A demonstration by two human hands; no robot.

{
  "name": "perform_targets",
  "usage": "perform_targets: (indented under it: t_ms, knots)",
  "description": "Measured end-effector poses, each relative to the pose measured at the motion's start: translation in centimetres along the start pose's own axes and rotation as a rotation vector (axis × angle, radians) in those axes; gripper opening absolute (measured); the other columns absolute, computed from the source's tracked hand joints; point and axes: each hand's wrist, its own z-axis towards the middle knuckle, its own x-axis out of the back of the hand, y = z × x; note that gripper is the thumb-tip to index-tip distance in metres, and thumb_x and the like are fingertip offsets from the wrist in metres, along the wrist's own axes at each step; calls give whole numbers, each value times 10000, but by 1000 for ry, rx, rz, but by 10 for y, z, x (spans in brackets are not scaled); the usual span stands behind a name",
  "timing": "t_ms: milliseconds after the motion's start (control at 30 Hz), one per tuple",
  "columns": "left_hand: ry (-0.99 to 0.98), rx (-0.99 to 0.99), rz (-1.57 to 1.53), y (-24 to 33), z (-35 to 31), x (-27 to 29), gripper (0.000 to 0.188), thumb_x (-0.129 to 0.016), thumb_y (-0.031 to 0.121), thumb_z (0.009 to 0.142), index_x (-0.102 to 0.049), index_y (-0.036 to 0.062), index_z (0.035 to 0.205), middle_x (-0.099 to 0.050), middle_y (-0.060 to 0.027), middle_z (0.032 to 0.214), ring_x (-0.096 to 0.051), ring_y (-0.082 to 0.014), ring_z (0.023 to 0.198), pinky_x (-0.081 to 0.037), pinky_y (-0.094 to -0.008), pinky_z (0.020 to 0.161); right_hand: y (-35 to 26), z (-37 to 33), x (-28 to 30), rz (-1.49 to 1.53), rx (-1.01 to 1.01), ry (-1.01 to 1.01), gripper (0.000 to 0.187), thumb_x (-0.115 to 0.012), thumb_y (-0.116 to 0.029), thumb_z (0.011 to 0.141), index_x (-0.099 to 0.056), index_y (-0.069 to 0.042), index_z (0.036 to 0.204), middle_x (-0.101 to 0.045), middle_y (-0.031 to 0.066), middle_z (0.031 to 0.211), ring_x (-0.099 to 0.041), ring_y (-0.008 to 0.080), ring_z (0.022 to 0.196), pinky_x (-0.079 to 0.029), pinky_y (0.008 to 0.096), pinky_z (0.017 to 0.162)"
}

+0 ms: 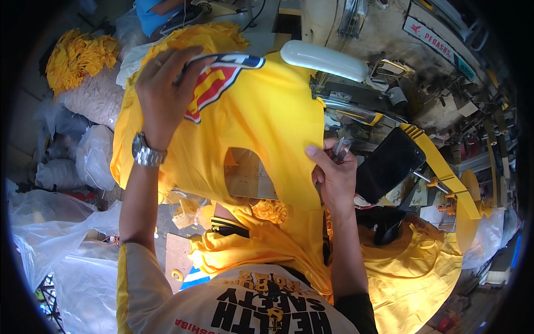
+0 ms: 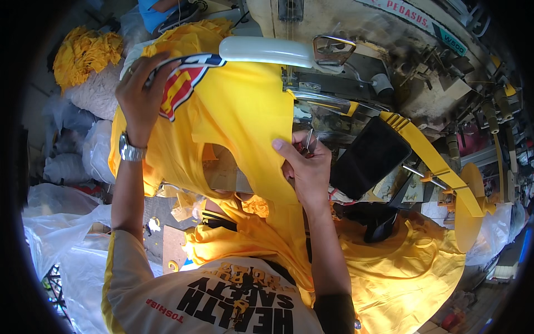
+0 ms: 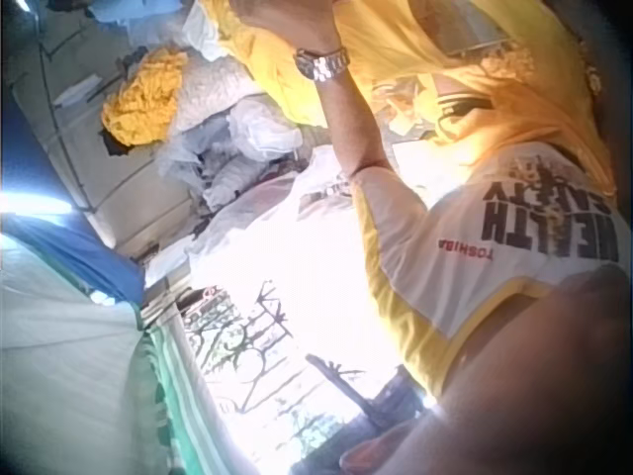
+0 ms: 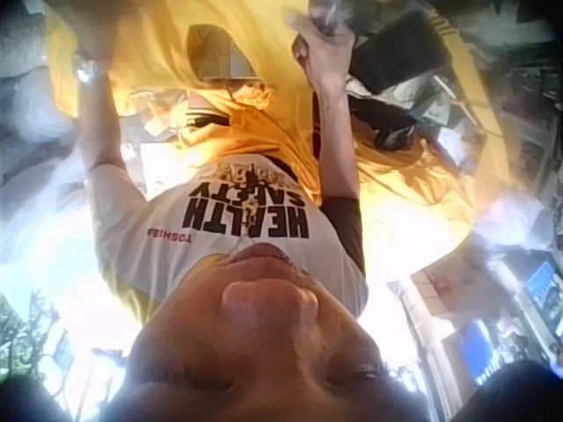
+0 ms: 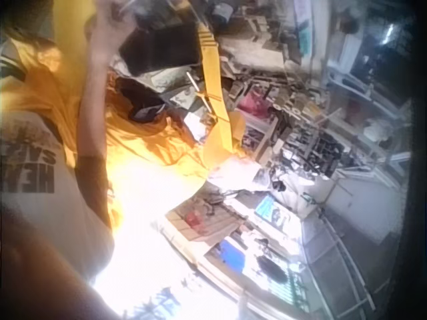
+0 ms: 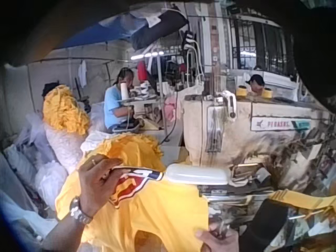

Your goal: The person prepares and assembles yellow textile garment components using a industrial sewing machine, handling fabric panels and small textile pieces by hand and with snips.

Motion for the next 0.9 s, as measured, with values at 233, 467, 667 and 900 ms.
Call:
perform_targets:
  t_ms: [233, 467, 667, 900]
  knots:
    - [52, -302, 43, -48, 49, -41, 214, -796, 149, 744, -727, 68, 929, -693, -82, 868, -644, -215, 713, -499, -314, 647, 1, 1, -3, -35, 2, 8, 137, -758, -64, 818, -627, -26, 804, -576, -31, 632, -425, 5, 448, -325, 181, 416]
    - [152, 144, -158, 56, -43, -48, 221, -733, 83, 790, -623, 30, 974, -607, -122, 895, -582, -309, 809, -468, -365, 700, 0, 1, 3, -75, 20, -3, 137, -761, -55, 813, -629, -24, 790, -582, -34, 656, -444, -8, 511, -325, 170, 458]
    - [-747, 1060, -1127, 132, -119, -19, 127, -666, 52, 884, -561, 15, 946, -583, -23, 856, -517, -62, 729, -423, -257, 628, 0, 5, 0, -112, 54, -11, 108, -746, -32, 822, -641, -17, 808, -604, -29, 715, -477, -3, 591, -373, 185, 525]
    - [-519, 1168, -1422, 120, -98, -18, 149, -646, 140, 931, -582, 35, 1015, -575, 48, 811, -433, -9, 694, -343, -192, 606, -1, 2, -1, -91, 37, 43, 121, -757, -58, 816, -642, -25, 796, -563, -39, 634, -411, 4, 471, -299, 174, 425]
